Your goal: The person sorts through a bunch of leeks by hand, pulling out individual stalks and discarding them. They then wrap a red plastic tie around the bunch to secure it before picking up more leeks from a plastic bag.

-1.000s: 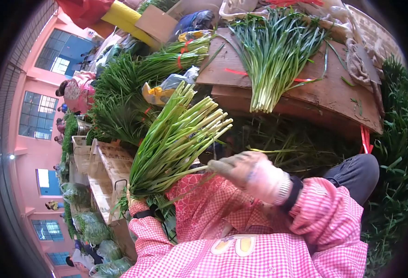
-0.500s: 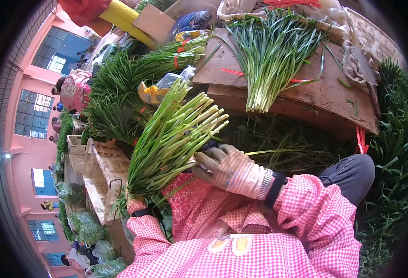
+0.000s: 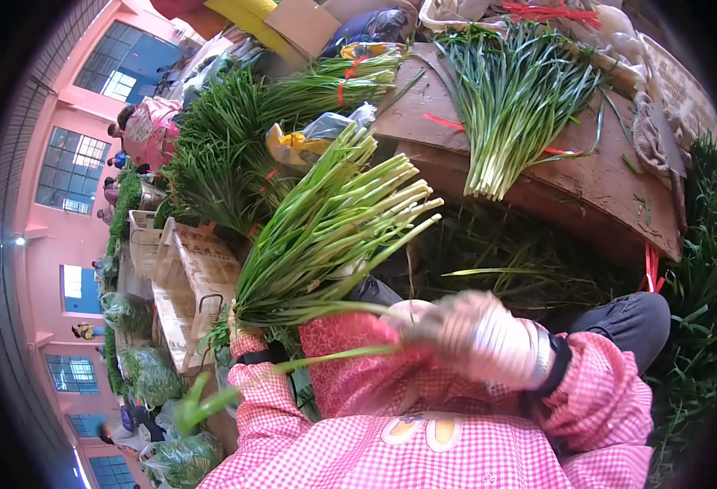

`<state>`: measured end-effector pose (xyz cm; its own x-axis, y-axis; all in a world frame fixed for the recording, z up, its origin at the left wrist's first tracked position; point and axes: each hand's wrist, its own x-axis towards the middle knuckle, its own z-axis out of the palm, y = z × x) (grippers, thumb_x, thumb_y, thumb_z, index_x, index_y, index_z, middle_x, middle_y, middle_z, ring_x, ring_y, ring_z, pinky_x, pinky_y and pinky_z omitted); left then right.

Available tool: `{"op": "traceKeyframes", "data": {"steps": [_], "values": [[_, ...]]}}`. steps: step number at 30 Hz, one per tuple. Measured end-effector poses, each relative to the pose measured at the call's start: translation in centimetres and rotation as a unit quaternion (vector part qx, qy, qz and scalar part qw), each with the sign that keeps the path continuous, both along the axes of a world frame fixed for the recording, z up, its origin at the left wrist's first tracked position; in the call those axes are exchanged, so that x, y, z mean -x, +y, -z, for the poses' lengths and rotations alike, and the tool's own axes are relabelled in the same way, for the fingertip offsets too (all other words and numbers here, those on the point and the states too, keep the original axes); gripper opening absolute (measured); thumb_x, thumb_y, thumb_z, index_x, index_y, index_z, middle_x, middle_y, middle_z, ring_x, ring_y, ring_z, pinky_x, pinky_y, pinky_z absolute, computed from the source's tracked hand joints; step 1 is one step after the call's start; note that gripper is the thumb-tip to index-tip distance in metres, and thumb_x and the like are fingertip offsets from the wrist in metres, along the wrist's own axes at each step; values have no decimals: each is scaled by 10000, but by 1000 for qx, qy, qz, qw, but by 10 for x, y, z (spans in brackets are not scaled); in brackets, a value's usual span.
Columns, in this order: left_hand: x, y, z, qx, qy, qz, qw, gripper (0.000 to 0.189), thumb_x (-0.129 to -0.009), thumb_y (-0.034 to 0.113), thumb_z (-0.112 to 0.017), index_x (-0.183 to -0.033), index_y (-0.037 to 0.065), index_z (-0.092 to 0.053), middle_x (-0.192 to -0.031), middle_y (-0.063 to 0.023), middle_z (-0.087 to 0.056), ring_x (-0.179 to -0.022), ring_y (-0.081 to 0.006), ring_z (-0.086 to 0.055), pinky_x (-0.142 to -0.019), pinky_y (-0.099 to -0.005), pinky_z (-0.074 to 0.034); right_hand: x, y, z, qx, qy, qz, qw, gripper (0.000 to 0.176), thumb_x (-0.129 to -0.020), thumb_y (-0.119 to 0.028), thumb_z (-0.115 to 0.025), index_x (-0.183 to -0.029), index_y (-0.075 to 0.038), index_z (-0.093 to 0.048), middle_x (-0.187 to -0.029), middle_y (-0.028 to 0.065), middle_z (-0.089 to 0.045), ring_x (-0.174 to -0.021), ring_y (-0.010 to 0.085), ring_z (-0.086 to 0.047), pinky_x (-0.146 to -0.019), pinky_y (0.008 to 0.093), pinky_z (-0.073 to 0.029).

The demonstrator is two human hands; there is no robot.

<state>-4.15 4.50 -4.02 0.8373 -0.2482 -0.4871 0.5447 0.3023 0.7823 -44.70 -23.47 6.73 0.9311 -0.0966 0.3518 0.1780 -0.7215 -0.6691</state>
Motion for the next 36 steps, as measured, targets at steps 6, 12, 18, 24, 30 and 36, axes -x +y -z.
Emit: {"op": "traceKeyframes", "data": {"steps": [6,12,18,24,30,36], "values": [[-19,8,1,50,-11,45,998,365,-925,311,-369,-1110,79,-581,-1150,-108,-590,-1043,-289,-539,-932,-452,-407,52,-56,38,191,221,34,956,178,-720,-295,-611,-826,-154,-638,-675,82,-594,-642,306,-589,-585,411,-460],[-30,12,15,78,-34,46,995,349,-917,286,-393,-1080,54,-598,-1090,-111,-621,-1005,-278,-573,-921,-445,-429,48,-58,55,176,338,-2,924,159,-666,-267,-658,-769,-148,-639,-689,83,-585,-692,294,-584,-593,403,-448],[-28,16,8,121,-9,94,988,354,-905,299,-423,-1080,51,-606,-1102,-133,-611,-1014,-305,-569,-929,-464,-425,41,-62,51,-138,170,43,975,418,-682,-117,-688,-1087,-77,-593,-1057,123,-583,-945,247,-576,-815,348,-470],[-51,27,28,48,-62,139,987,396,-910,347,-401,-1120,65,-583,-1125,-119,-602,-1047,-307,-539,-955,-450,-396,-42,-44,7,-126,-10,103,987,227,-815,-148,-568,-1002,-30,-620,-931,170,-620,-893,287,-602,-818,358,-466],[-38,31,19,30,-47,134,989,424,-904,374,-396,-1131,66,-578,-1152,-125,-585,-1045,-314,-532,-950,-443,-394,-113,14,51,-135,28,127,982,269,-788,-342,-588,-925,-114,-623,-695,121,-604,-668,311,-608,-627,402,-491],[-26,26,14,-29,-45,74,996,446,-894,391,-406,-1132,54,-575,-1145,-136,-584,-1035,-315,-532,-936,-451,-399,-67,-2,67,-633,51,127,762,186,-823,8,-562,-1002,-2,-614,-881,26,-633,-806,122,-591,-705,281,-495]]}}
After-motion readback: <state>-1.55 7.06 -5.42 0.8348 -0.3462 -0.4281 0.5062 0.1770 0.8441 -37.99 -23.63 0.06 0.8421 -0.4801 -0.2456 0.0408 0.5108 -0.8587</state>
